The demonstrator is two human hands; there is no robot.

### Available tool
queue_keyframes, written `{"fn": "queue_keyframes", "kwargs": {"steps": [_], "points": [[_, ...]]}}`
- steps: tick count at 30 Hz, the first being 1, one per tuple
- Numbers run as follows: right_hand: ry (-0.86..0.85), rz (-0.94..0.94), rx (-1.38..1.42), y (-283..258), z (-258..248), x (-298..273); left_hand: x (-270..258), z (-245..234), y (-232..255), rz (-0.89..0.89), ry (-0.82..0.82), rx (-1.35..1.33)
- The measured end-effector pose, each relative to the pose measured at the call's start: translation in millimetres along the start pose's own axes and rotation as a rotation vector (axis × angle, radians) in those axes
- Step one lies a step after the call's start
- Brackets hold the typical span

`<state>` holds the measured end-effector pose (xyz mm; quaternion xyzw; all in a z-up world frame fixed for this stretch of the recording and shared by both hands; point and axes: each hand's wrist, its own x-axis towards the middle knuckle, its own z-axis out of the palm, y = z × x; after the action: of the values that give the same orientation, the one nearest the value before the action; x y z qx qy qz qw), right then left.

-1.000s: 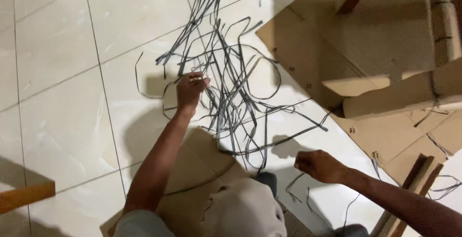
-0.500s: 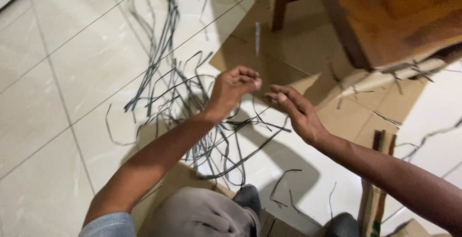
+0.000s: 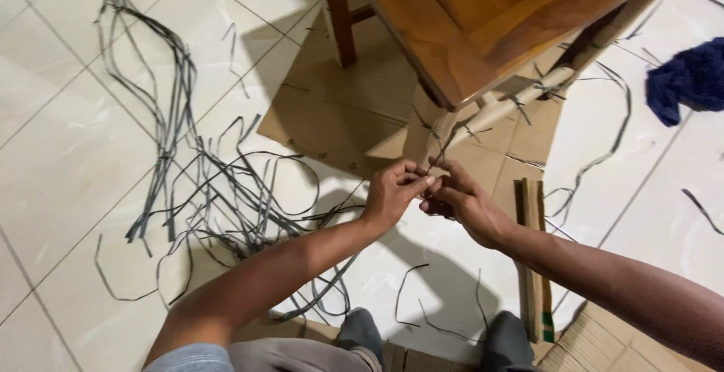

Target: Wrapping the legs of a wooden table with cardboard and securing them with plastic binding strips

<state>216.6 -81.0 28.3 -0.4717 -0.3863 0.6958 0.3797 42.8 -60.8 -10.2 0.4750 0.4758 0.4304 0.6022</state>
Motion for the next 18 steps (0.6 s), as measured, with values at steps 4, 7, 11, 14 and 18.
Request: {"fn": "queue_keyframes", "kwargs": {"steps": [4, 7, 11, 14, 18], "points": [[-0.010, 0.078, -0.029, 36.2, -26.7, 5.6, 3.4, 7.0, -27.4, -0.025, -0.030, 0.059], [0.078, -0.043, -0.207, 45.1, -37.3, 1.4, 5.3, 4.9, -29.4, -0.005, -0.032, 0.128], [0.140, -0.106, -0.264, 53.6, -57.9, -0.4, 27.3, -8.1, -44.9, 0.035, 0.030, 0.140], [0.181, -0.162, -0.309, 44.3, -70.3, -5.2, 33.5, -16.4, -45.1, 0.083, 0.000, 0.115], [0.272, -0.172, -0.412, 35.5, -97.2, 7.2, 48.6, -22.3, -31.3, 0.092, 0.110, 0.242]]}}
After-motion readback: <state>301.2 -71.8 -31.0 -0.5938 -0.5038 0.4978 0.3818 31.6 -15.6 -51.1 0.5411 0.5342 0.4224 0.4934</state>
